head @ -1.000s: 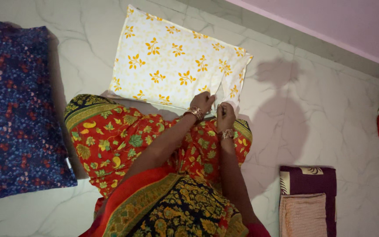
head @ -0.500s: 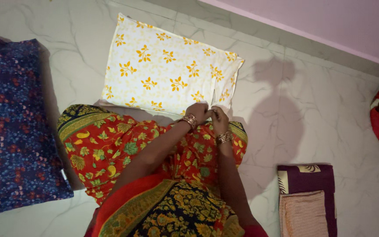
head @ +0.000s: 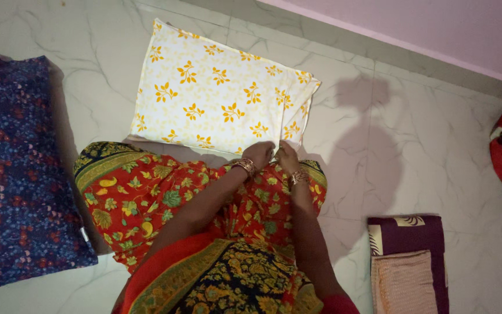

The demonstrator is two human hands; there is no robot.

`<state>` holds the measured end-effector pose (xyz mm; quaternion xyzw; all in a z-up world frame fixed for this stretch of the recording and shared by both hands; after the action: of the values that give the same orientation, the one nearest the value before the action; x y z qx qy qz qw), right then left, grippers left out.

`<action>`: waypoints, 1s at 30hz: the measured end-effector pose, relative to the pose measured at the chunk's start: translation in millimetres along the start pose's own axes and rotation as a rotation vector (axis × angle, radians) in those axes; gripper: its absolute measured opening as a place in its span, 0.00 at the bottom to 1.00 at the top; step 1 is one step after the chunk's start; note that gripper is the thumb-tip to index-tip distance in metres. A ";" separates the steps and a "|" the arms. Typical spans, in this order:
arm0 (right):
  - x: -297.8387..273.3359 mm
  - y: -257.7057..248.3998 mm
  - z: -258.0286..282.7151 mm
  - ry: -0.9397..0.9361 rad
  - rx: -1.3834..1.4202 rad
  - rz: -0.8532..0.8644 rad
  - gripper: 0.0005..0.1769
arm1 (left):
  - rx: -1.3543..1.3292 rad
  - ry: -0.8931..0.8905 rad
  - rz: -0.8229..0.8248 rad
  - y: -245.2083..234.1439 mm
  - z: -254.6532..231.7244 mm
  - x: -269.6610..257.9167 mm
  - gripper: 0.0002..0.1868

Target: The person inserts a white pillow into a yellow floral pillowcase, then smooths and adjusts the case. The person then repeats the process with a blue floral pillowcase, inserting the pillow and smoothing the case.

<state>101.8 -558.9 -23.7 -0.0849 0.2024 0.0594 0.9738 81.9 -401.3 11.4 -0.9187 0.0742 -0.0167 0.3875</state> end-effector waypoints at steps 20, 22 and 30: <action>81.9 -36.6 105.2 -0.349 0.189 -0.300 0.06 | 0.272 0.135 0.226 30.4 6.0 -1.7 0.29; 85.5 -35.4 112.0 -0.386 0.185 -0.281 0.06 | 0.250 0.185 0.142 24.0 2.0 -4.4 0.29; 142.7 5.6 133.5 -0.208 -0.388 -0.260 0.17 | 0.299 0.138 0.310 29.9 8.8 -4.8 0.28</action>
<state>282.2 -516.5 38.4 -0.2889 0.0731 -0.0204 0.9543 74.2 -414.9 -16.0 -0.8253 0.2377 -0.0305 0.5114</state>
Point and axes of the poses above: each hand's wrist, its own x-axis towards the middle knuckle, its own y-axis out of the palm, z = x × y, the point moved 8 cm from there along x, towards the middle knuckle, and after that the axes turned 15 degrees about x, right-handed, at the moved point
